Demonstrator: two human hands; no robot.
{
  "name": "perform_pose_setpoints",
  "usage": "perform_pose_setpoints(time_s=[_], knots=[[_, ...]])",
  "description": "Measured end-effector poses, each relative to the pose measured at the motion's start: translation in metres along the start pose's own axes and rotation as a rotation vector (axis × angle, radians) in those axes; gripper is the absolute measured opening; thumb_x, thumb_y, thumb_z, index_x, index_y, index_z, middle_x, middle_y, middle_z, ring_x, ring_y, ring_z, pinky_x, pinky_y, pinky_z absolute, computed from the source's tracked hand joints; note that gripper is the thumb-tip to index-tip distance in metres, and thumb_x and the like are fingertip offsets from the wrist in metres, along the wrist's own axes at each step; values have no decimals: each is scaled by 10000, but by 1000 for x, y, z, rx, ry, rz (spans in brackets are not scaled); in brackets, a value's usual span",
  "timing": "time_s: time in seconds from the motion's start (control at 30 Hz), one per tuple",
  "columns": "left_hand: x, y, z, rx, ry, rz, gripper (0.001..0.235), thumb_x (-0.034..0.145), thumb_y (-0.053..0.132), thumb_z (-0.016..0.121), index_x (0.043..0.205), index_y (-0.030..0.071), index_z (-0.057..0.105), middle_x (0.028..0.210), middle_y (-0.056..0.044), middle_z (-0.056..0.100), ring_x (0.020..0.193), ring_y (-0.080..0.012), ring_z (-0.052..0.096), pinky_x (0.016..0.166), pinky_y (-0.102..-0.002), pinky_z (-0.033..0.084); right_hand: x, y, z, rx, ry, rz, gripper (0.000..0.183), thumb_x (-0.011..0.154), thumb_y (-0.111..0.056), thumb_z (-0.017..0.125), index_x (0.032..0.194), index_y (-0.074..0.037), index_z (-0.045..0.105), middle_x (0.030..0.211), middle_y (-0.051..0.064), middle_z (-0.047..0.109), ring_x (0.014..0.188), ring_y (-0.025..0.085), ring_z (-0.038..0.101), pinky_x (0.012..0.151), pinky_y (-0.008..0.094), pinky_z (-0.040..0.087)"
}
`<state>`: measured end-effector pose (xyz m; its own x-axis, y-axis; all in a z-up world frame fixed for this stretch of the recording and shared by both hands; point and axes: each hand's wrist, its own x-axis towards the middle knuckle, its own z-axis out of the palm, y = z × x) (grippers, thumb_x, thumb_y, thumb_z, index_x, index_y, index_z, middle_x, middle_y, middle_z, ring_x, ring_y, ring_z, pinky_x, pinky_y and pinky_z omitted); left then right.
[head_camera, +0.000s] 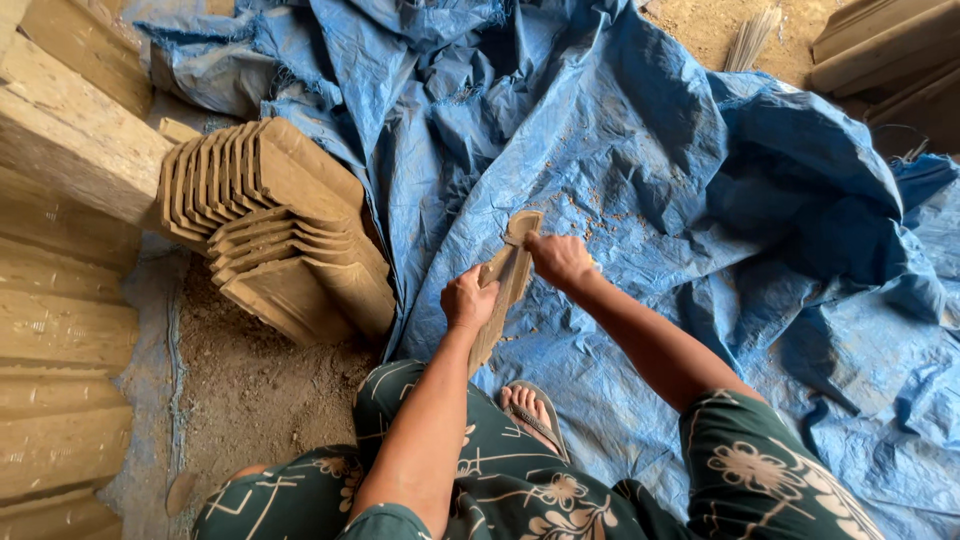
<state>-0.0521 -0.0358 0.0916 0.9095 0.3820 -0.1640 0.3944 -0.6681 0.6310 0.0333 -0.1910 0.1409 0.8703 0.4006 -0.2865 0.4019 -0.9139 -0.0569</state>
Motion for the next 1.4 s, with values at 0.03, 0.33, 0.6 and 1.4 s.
perform_pose_setpoints(time_s=[0.03,0.33,0.6,1.4], knots=[[1,0,-4,0,2,11,376,731,363,630,1096,286,668,979,-55,709,1006,-318,652,906,-457,510,-8,-8,-7,1,9,7,228,1004,-147,350,996,-115,575,561,13,508,443,160,504,430,274,437],[1,-9,6,-75,96,28,361,691,320,663,1048,284,698,912,-64,717,945,-306,668,860,-436,534,2,-4,-1,95,101,-137,109,914,-113,370,977,-143,454,794,154,661,670,338,679,621,470,537],[-11,1,-13,-104,112,72,332,680,336,641,997,266,710,882,-70,714,913,-313,673,820,-446,537,81,78,66,-309,335,314,159,988,-340,400,941,-237,511,730,-36,632,671,227,677,544,426,515],[9,-13,8,-56,88,101,352,700,386,622,1034,301,696,872,-69,716,898,-301,679,831,-435,542,17,9,12,-3,200,-15,138,988,-207,379,927,-136,480,847,132,685,764,317,704,638,435,559]])
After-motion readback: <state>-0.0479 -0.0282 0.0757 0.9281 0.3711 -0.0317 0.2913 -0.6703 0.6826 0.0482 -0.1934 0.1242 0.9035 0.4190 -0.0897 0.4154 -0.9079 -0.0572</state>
